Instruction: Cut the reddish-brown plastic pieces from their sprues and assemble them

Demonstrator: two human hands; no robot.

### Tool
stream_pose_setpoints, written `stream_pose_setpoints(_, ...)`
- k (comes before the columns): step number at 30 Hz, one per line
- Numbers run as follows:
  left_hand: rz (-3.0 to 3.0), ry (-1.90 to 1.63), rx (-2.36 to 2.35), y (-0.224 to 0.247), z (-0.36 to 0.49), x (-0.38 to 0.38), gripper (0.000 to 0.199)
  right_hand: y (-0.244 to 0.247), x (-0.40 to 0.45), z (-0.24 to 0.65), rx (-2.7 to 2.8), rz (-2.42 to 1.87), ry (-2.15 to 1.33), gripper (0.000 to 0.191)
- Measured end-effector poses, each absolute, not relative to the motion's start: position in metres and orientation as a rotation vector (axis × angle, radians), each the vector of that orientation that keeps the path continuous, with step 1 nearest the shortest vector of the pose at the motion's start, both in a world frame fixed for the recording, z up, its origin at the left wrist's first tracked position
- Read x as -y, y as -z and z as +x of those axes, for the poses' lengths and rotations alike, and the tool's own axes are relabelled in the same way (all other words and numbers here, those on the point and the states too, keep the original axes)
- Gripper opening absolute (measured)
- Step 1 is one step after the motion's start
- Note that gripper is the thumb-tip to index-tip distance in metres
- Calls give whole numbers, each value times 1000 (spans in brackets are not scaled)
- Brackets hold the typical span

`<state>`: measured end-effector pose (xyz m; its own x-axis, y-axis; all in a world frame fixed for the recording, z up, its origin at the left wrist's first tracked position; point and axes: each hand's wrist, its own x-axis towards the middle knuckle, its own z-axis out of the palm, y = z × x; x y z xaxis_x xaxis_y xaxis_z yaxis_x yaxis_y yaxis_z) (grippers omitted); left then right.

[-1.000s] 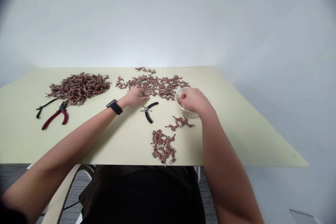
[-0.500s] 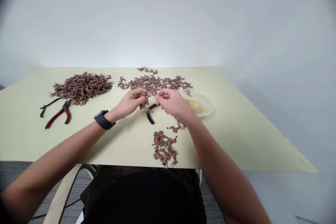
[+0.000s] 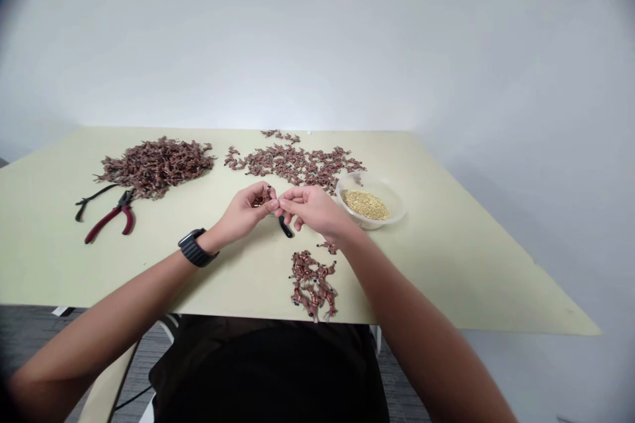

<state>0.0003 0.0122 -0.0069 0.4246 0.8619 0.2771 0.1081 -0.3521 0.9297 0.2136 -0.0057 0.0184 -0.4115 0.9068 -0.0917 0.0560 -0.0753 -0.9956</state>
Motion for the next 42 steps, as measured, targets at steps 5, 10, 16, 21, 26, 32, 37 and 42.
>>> stream_pose_setpoints(5, 1715, -999, -799, 3, 0, -10, 35, -17, 4, 214, 1384, -992, -1721, 33)
stream_pose_setpoints(10, 1701, -979, -776, 6, 0, -13, 33, -6, 1, 211, 1309, -936, -1880, 35)
stream_pose_setpoints(16, 1773, -1009, -883, 13, -3, -19, 31, -3, 1, 208, 1364, -1033, -1713, 36)
stream_pose_setpoints(21, 1831, -983, -923, 17, -1, -18, 23, -1, -2, 210, 1499, -1167, -1339, 26)
stream_pose_setpoints(26, 1723, -989, -894, 17, 4, -13, 23, 0, -6, 211, 1526, -1160, -1187, 20)
stream_pose_setpoints(32, 1580, -1033, -1011, 10, 0, -12, 26, -6, -2, 212, 1625, -1155, -1058, 18)
stream_pose_setpoints(37, 1563, -1045, -899, 13, 2, -15, 29, -8, 0, 213, 1689, -1168, -809, 18)
stream_pose_setpoints(42, 1574, -1021, -846, 12, 4, -13, 30, -8, 0, 214, 1691, -1172, -774, 19)
